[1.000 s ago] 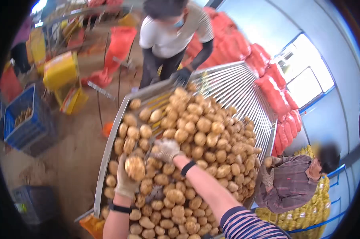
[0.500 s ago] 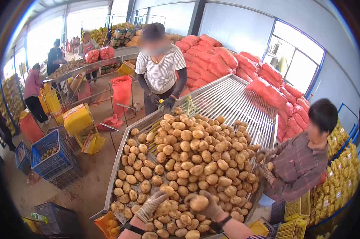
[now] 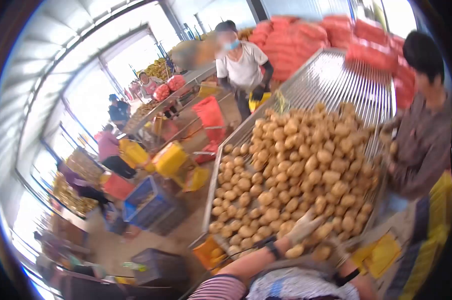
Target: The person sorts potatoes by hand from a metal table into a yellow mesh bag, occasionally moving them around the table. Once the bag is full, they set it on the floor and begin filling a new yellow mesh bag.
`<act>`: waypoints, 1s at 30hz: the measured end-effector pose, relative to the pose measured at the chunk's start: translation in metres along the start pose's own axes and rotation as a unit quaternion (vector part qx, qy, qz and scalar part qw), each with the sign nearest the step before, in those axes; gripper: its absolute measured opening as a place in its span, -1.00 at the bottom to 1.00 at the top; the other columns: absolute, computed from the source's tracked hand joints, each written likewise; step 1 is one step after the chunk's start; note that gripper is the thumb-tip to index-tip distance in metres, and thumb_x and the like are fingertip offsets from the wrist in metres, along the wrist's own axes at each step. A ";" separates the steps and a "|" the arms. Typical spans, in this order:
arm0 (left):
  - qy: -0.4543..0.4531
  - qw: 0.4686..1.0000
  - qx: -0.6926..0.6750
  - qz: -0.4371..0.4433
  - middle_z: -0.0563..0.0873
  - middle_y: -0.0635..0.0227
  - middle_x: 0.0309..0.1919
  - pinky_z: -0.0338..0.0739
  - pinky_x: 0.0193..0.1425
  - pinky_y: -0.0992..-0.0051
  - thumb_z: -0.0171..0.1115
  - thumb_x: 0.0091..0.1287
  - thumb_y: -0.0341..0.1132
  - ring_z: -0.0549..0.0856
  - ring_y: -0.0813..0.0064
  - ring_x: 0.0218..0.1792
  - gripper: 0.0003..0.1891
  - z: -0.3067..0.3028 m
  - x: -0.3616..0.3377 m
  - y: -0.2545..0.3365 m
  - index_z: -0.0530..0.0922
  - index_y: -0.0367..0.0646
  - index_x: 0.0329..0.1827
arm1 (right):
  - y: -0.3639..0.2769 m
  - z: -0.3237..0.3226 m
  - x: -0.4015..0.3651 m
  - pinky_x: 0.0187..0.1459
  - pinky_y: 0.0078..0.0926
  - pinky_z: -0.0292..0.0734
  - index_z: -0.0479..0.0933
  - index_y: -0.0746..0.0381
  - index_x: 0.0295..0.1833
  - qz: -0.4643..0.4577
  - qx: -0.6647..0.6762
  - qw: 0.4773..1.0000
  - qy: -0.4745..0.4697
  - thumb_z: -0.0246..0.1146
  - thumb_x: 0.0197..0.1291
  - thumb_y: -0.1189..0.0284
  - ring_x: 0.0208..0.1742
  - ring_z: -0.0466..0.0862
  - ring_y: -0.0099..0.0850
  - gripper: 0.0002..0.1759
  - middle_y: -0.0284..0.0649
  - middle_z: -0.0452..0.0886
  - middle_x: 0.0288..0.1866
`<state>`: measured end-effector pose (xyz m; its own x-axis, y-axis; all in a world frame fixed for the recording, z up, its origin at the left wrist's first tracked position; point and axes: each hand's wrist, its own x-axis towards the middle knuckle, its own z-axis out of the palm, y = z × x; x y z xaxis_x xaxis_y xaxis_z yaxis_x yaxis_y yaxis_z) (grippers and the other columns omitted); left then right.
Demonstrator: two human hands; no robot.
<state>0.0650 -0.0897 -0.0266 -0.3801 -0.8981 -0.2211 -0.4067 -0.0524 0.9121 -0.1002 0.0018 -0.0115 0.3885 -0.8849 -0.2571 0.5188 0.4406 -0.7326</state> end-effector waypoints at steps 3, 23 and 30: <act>0.016 0.978 0.077 0.195 0.67 0.03 0.03 0.62 0.05 0.35 0.16 0.50 -0.07 0.70 0.27 0.03 -0.53 0.025 -0.014 -0.007 0.49 -0.20 0.31 | -0.006 0.028 -0.054 0.05 -0.44 0.67 0.35 0.29 0.38 -0.040 0.155 0.982 0.100 0.40 0.20 0.39 0.07 0.67 -0.35 -0.34 -0.20 0.53 0.25; 0.294 0.938 -0.042 0.178 0.69 0.23 -0.03 0.66 -0.06 0.41 0.26 0.42 -0.22 0.69 0.40 -0.13 -0.60 -0.126 -0.017 0.109 0.50 -0.19 0.25 | -0.059 -0.081 -0.098 -0.03 -0.25 0.75 0.42 0.28 0.31 -0.221 0.166 0.959 0.055 0.25 0.35 0.03 0.00 0.74 -0.24 -0.37 -0.06 0.68 0.03; 0.478 0.846 0.026 0.234 0.58 0.20 0.13 0.56 0.11 0.39 0.25 0.41 -0.28 0.62 0.39 0.01 -0.52 -0.215 -0.116 0.167 0.40 -0.19 0.36 | -0.093 -0.337 -0.286 -0.01 -0.32 0.71 0.48 0.22 0.24 -0.390 0.249 0.869 0.174 0.24 0.40 0.19 -0.04 0.71 -0.33 -0.56 -0.20 0.67 0.00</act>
<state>0.2199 -0.0882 0.2259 0.3266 -0.7590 0.5632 -0.4421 0.4040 0.8008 -0.5163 0.1629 -0.0826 -0.4376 -0.8981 -0.0439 0.8207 -0.3790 -0.4275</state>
